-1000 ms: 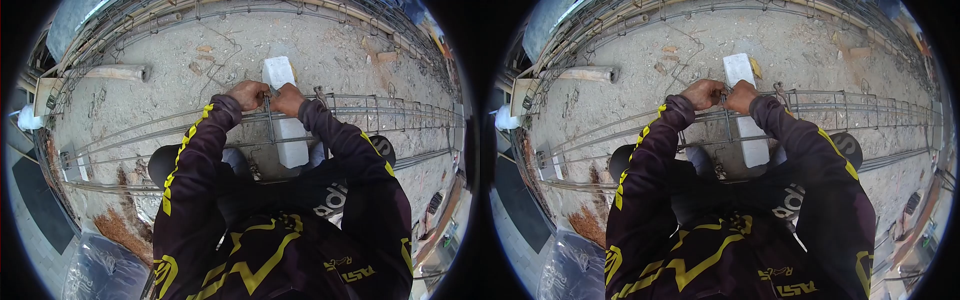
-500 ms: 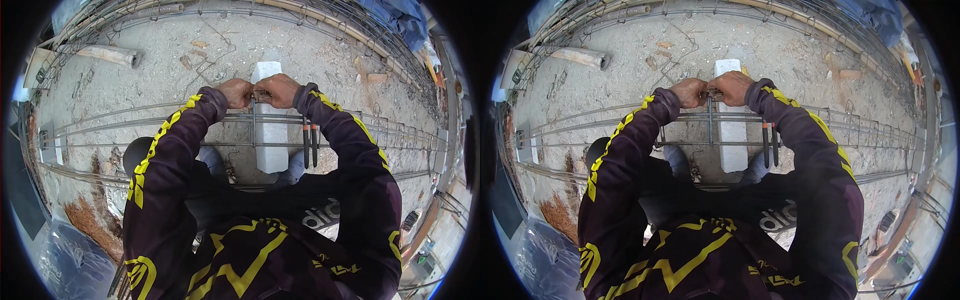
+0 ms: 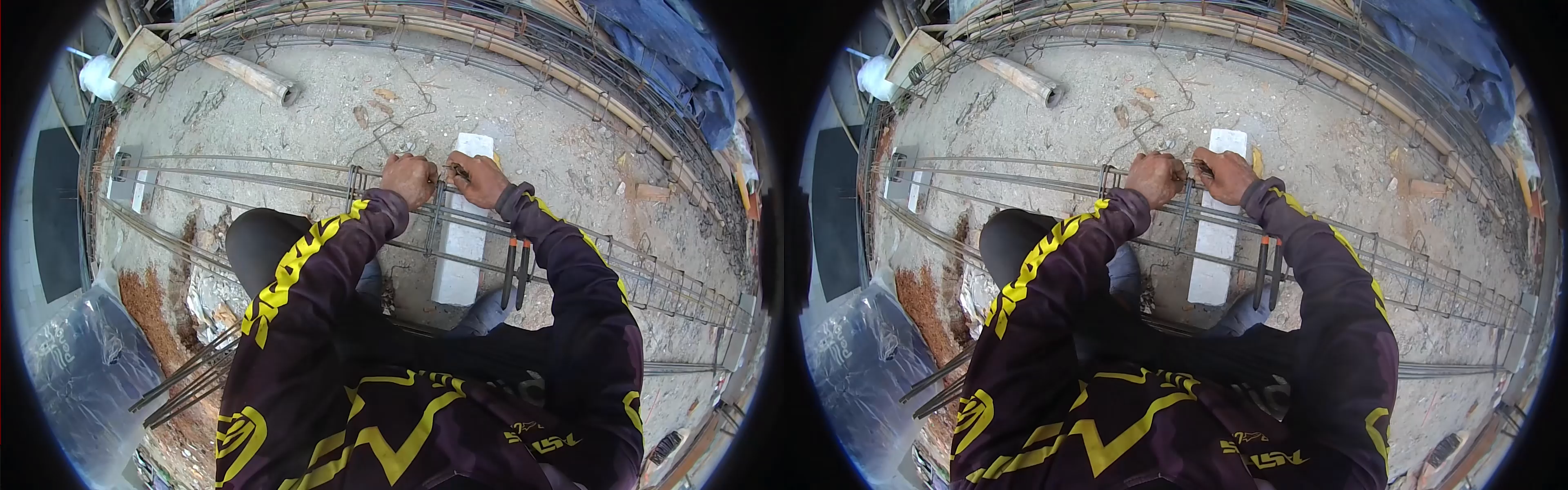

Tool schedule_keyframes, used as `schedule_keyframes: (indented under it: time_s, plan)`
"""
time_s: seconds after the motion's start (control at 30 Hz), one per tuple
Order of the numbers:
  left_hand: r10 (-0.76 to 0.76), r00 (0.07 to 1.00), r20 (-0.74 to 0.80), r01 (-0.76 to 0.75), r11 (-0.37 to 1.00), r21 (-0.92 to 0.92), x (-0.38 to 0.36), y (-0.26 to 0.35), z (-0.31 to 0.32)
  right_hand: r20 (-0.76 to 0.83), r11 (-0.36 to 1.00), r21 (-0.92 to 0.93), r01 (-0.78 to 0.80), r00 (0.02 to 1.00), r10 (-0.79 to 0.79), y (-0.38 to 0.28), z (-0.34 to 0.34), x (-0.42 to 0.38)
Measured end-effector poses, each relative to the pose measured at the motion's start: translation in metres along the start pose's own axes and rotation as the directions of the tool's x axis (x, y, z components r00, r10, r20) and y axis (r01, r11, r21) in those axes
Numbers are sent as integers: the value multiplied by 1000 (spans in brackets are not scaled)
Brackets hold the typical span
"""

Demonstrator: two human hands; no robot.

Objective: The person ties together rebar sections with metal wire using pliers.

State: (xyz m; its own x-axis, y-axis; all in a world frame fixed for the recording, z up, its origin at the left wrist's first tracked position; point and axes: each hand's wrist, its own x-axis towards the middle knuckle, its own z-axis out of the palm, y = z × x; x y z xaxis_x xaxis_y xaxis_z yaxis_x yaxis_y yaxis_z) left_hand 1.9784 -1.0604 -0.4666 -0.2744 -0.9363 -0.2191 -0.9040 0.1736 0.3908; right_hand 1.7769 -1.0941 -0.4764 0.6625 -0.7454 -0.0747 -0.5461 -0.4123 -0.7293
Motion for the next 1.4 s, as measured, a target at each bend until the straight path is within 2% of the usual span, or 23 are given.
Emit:
schedule_keyframes:
  time_s: [0.07, 0.1, 0.2, 0.27, 0.37, 0.47, 0.6, 0.63, 0.77, 0.87, 0.93, 1.03, 1.13, 1.23, 1.33, 1.4]
  plan:
    - [-8, 980, -199, 27, 995, 92, -16, 13, 13, -49, 1000, 26, 2, 999, 0, 2, 6, -4]
    - [-57, 984, -169, 62, 998, 21, -21, 15, 15, -51, 1000, 10, 2, 999, -2, 6, 8, -4]
    - [-92, 957, -274, 98, 995, 11, -34, 38, 12, -95, 999, 26, 25, 995, -22, 5, 8, -6]
    - [-145, 949, -282, 127, 989, -80, -39, 45, 13, -149, 997, 15, 76, 986, -73, 2, 9, -4]
    - [-220, 911, -350, 152, 965, -212, -33, 45, 35, -141, 951, -93, 294, 942, -305, 0, 8, -1]
    - [-301, 874, -383, 170, 925, -339, -33, 46, 48, -107, 913, -148, 380, 912, -397, 10, 2, 6]
    - [-291, 863, -413, 164, 935, -316, -39, 45, 53, -101, 993, 88, 78, 992, -69, 12, -6, 11]
    - [-291, 860, -420, 175, 940, -293, -37, 48, 50, -144, 984, 134, 118, 985, -98, 7, -7, 10]
    - [-305, 873, -381, 230, 945, -231, -33, 52, 51, -45, 983, 41, 180, 983, -179, -1, -14, 16]
    - [-265, 853, -450, 194, 961, -198, -31, 48, 57, -30, 975, -3, 221, 975, -221, -2, -15, 16]
    - [-290, 844, -451, 203, 952, -230, -31, 48, 57, 1, 972, -15, 233, 972, -233, -1, -20, 14]
    - [-303, 825, -477, 207, 947, -244, -29, 50, 60, 74, 951, -134, 280, 959, -272, -1, -29, 14]
    - [-310, 810, -498, 199, 944, -264, -29, 47, 62, 95, 947, -137, 290, 956, -279, 3, -34, 18]
    - [-309, 806, -504, 180, 940, -288, -28, 44, 66, 109, 920, -126, 371, 927, -359, 1, -30, 27]
    - [-314, 821, -478, 187, 937, -295, -31, 45, 66, 83, 929, -58, 365, 929, -360, 3, -24, 37]
    - [-291, 825, -484, 154, 940, -303, -31, 43, 63, 141, 965, 37, 260, 955, -262, 7, -24, 37]
